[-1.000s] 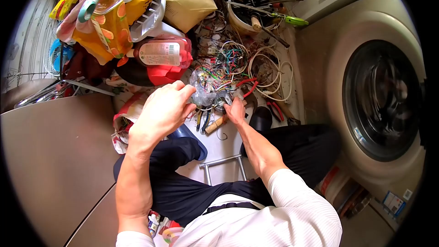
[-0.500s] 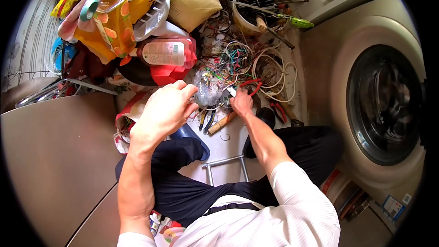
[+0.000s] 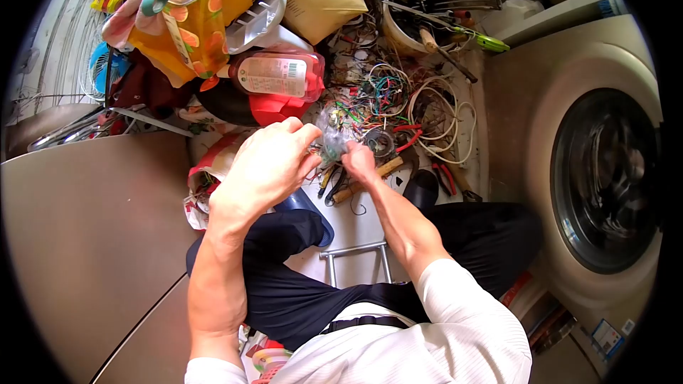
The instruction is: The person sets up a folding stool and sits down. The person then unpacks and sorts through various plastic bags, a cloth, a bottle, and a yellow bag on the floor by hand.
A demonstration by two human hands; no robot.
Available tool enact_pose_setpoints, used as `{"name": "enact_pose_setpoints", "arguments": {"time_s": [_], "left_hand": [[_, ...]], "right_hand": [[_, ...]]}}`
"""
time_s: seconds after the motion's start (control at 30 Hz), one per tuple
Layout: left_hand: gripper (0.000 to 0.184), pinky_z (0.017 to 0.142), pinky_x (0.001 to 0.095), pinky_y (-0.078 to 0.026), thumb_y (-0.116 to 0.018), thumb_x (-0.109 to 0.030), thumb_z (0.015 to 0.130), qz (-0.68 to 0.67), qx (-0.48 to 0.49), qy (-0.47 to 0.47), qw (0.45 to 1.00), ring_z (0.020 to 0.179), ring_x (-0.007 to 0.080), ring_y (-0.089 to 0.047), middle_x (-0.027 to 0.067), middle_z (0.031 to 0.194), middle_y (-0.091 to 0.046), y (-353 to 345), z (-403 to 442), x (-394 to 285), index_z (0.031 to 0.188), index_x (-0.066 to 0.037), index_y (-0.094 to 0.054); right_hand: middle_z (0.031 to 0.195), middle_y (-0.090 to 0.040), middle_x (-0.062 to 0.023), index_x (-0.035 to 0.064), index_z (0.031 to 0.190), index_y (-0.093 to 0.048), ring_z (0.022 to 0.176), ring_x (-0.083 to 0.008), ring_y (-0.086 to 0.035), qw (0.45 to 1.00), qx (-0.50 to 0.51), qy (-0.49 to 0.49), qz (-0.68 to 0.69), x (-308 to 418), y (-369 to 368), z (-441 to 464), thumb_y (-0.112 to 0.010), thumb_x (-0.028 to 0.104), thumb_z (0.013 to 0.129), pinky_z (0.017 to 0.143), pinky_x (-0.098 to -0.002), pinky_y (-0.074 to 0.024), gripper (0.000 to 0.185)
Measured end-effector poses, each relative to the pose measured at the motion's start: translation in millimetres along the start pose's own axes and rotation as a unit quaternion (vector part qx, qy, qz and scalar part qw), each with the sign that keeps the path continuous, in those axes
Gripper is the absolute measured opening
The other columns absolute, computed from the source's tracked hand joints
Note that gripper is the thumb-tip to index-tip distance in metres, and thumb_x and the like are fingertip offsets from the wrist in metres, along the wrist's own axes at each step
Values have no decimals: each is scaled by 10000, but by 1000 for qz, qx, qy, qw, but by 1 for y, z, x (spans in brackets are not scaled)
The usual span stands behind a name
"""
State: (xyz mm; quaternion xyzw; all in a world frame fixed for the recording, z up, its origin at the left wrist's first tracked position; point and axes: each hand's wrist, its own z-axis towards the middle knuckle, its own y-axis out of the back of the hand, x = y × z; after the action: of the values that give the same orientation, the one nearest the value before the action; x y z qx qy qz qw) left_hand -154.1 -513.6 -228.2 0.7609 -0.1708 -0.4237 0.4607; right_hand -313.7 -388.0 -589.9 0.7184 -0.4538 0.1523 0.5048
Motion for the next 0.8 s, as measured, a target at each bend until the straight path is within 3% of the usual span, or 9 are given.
{"name": "enact_pose_setpoints", "arguments": {"time_s": [0.07,0.17,0.23,0.3,0.47,0.5,0.6,0.7,0.8], "left_hand": [[338,835,454,-545,-757,-177,876,7,-8,18,1000,953,377,-658,148,1041,-656,3,-2,7,1164,-45,-639],[332,843,454,-544,-753,-176,878,16,-23,17,999,965,375,-661,151,1049,-663,6,-2,15,1162,-42,-645],[327,847,455,-543,-749,-179,880,15,-19,22,999,976,373,-663,155,1061,-670,12,-4,13,1159,-38,-652],[328,854,457,-542,-749,-181,878,12,-30,30,999,987,375,-665,159,1057,-678,15,-5,13,1158,-38,-656],[328,877,453,-539,-753,-194,875,-6,-50,25,998,1005,380,-665,169,1057,-689,17,-4,15,1150,-40,-665],[327,883,451,-538,-755,-198,872,-3,-44,31,999,1009,383,-665,172,1058,-692,16,-3,15,1145,-40,-668],[331,892,443,-541,-752,-209,878,-2,-32,26,999,1010,379,-672,177,1080,-694,11,2,14,1148,-35,-671],[330,899,434,-543,-743,-216,887,-2,-15,26,1000,1013,369,-681,180,1084,-702,14,10,8,1147,-24,-678],[327,897,422,-549,-734,-212,883,-28,-24,38,999,1016,363,-688,189,1093,-711,26,10,8,1130,-4,-688]], "right_hand": [[916,-740,-149,55,1041,-728,838,-241,-692,992,-35,-32,119,5,25,4,-673,164,820,803,-371,-536,252],[821,-675,-73,31,1001,-712,747,-174,-603,982,-128,56,131,-8,82,6,-690,218,851,711,-361,-502,241],[957,-703,-194,22,1037,-720,892,-360,-672,984,-129,-65,106,1,133,1,-686,261,861,820,-438,-518,298],[979,-678,-218,14,1009,-708,924,-405,-655,966,-258,-21,-11,-14,146,5,-700,293,876,818,-459,-511,310],[1210,-569,-271,53,1248,-571,1025,-502,-630,977,-167,28,-126,-1,173,-23,-729,259,854,871,-535,-536,472],[1169,-609,-292,30,1259,-601,1033,-477,-639,980,-155,13,-122,4,182,-25,-754,290,853,890,-516,-526,506],[1074,-665,-301,24,1149,-645,1007,-462,-661,985,-104,5,-139,24,211,-13,-720,270,866,861,-521,-530,382],[879,-695,-262,16,963,-646,880,-460,-677,959,8,92,-267,62,251,-17,-646,249,897,782,-546,-528,242],[830,-684,-245,15,936,-632,846,-463,-664,930,41,145,-336,97,290,-43,-623,178,885,734,-558,-514,171]]}}
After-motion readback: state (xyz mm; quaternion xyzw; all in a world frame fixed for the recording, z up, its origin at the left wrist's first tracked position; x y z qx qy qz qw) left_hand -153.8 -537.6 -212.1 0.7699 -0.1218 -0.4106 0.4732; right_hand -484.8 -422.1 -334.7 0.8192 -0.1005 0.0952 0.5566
